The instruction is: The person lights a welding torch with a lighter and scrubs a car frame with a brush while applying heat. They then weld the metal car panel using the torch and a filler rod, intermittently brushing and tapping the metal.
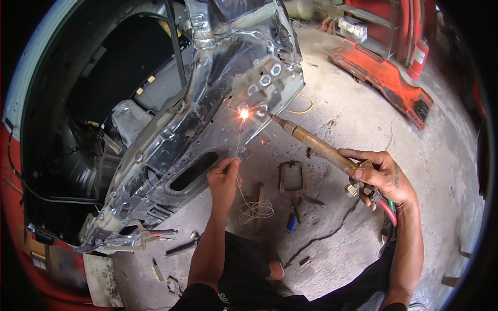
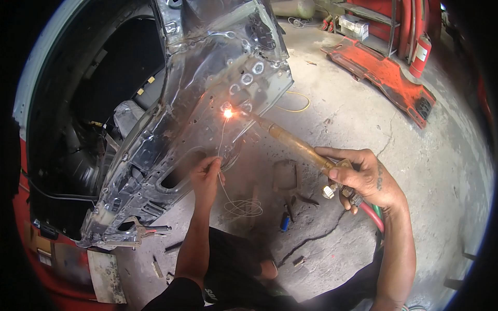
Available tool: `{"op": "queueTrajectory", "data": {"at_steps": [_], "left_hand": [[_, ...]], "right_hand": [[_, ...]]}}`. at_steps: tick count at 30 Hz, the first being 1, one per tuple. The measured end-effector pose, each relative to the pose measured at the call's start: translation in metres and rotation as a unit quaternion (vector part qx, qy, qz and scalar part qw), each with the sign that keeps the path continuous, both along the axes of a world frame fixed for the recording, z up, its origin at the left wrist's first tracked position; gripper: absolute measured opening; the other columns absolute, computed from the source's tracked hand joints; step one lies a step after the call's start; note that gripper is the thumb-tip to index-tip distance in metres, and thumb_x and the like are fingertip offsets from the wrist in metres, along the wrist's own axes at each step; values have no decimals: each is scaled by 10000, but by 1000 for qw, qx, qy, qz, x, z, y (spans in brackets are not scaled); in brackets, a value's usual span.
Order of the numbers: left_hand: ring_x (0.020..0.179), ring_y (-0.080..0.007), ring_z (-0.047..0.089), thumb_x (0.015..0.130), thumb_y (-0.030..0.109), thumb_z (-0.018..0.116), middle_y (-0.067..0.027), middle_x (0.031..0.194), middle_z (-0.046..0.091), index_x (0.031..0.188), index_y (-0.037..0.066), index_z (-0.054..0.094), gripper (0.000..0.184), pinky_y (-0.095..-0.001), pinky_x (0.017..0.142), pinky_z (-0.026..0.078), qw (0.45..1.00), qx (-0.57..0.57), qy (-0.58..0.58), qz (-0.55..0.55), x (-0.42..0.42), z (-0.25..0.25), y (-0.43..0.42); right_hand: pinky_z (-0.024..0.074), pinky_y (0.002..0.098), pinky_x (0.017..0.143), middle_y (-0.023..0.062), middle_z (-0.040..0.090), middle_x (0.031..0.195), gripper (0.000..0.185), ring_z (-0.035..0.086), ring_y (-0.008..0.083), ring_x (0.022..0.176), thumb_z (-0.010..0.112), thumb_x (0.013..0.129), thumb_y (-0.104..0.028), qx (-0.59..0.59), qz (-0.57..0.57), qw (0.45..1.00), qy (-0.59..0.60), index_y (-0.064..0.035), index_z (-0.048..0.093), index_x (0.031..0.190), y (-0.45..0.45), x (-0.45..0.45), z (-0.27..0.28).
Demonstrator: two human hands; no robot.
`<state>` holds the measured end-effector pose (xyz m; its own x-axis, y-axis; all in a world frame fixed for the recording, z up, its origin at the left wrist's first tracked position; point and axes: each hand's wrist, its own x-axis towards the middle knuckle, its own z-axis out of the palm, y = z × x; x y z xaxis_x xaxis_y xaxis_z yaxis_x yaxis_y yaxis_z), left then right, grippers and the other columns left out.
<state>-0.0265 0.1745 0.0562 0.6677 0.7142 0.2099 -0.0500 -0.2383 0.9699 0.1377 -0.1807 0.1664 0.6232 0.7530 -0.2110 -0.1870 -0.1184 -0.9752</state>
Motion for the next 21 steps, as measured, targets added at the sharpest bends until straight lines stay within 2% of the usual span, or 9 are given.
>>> {"op": "queueTrajectory", "data": {"at_steps": [2, 8, 11, 17, 19, 21], "left_hand": [[563, -125, 619, 1034, 96, 683, -64, 851, 693, 1099, -57, 743, 178, -282, 483, 479, 1000, 11, 8, -13, -2, -3, 5], [561, -125, 616, 1035, 97, 683, -63, 839, 688, 1097, -59, 740, 177, -284, 483, 482, 1000, 11, 5, -16, -2, -5, 6], [518, -93, 573, 1035, 85, 673, -29, 660, 632, 1068, -57, 747, 163, -257, 485, 437, 1000, 3, -9, -5, 0, -2, 1], [521, -93, 573, 1035, 77, 668, -28, 669, 630, 1070, -60, 746, 161, -258, 485, 437, 1000, 2, -2, 1, 1, 2, -1], [542, -112, 597, 1035, 86, 673, -44, 753, 660, 1082, -58, 744, 167, -274, 484, 463, 1000, 10, 4, -4, -1, 0, 3], [551, -122, 609, 1034, 90, 677, -52, 794, 675, 1087, -57, 744, 170, -282, 482, 476, 1000, 15, 9, -8, -1, -1, 4]], "right_hand": [[501, 257, 371, 79, 673, 766, 593, 622, 141, 426, 779, 910, -198, -4, -1, 1000, 0, 18, 634, 1443, 0, 0, 0], [492, 260, 366, 82, 673, 740, 596, 627, 142, 432, 785, 915, -210, -2, -1, 1000, 2, 19, 632, 1444, 0, 0, 0], [474, 264, 357, 80, 667, 682, 586, 636, 141, 443, 787, 937, -225, 4, 1, 1000, -2, 22, 629, 1445, 0, 0, -1], [472, 263, 354, 70, 661, 680, 584, 633, 137, 443, 786, 938, -221, 5, 2, 1000, -4, 24, 629, 1444, 0, 0, -1], [471, 264, 354, 69, 660, 680, 582, 633, 137, 444, 785, 938, -219, 6, 3, 1000, -5, 24, 630, 1444, 1, 0, -1], [494, 262, 365, 83, 674, 746, 577, 628, 142, 437, 781, 931, -205, -2, 3, 1000, -4, 18, 634, 1442, 1, 0, -1]]}}
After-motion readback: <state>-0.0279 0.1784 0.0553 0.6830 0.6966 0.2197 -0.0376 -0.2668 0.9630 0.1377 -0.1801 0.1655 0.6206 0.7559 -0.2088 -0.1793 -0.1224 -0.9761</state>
